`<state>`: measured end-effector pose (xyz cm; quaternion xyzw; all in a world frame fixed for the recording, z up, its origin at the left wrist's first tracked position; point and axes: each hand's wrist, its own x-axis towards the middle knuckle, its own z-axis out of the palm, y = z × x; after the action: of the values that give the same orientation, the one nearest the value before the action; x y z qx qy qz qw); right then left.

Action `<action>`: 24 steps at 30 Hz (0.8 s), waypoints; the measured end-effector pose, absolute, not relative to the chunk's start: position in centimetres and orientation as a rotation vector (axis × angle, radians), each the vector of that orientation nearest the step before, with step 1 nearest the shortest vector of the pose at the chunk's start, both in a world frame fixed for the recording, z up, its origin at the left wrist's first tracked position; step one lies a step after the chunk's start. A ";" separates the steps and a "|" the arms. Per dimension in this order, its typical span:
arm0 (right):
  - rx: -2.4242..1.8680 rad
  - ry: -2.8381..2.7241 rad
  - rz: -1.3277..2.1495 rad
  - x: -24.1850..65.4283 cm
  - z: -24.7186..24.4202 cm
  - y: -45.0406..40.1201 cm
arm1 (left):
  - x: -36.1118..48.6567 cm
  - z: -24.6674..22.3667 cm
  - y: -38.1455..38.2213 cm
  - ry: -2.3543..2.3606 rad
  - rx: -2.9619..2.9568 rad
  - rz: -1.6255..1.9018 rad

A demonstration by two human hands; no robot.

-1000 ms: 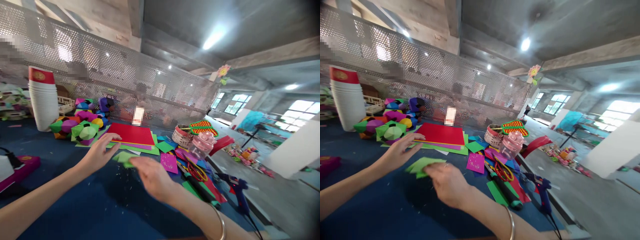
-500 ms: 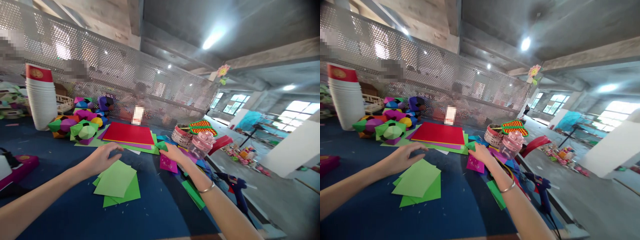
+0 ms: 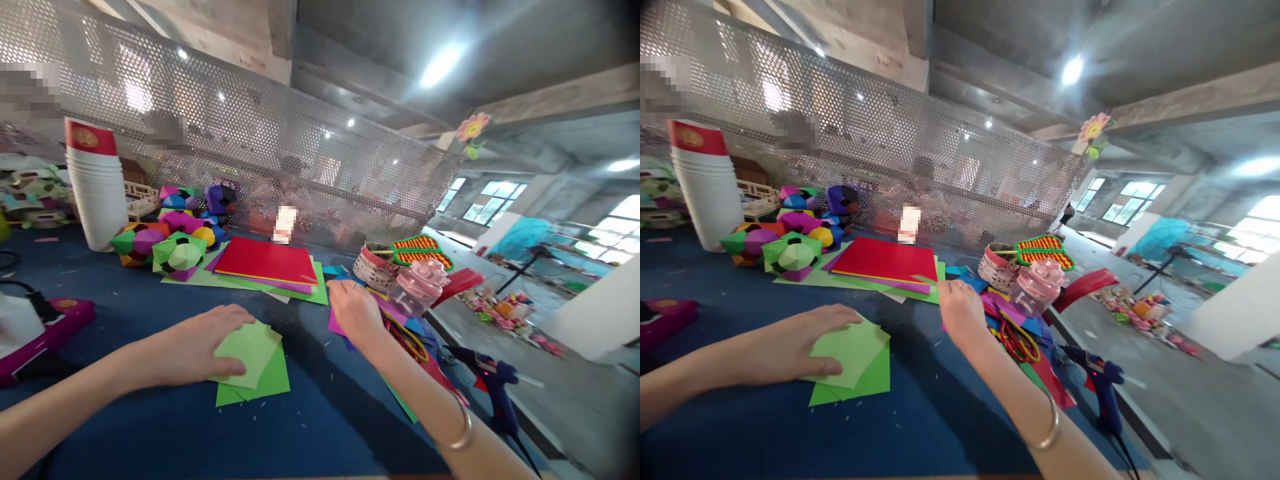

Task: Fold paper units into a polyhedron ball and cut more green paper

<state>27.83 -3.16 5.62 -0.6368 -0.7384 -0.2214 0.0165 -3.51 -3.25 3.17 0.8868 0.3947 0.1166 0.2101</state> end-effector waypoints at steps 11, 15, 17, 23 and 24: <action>-0.810 -2.498 -0.660 21.9 1.3 -9.4 | -4.3 5.0 -4.6 1.223 2.571 0.600; -0.753 -2.504 -0.621 21.7 0.9 -9.5 | -2.9 5.1 -5.1 1.094 2.545 0.457; -0.722 -2.489 -0.621 21.6 0.8 -9.6 | -2.1 4.7 -4.5 1.130 2.492 0.507; -0.731 -2.456 -0.586 21.6 0.5 -10.1 | -1.2 3.3 -4.1 0.993 2.481 0.722; -0.736 -2.454 -0.567 21.7 0.3 -10.2 | -1.1 2.9 -4.6 0.942 2.544 0.727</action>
<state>21.67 -10.15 0.35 -0.2713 -0.9040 -0.2090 0.2560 -1.07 -4.60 2.92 0.8933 0.3309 0.2552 0.1656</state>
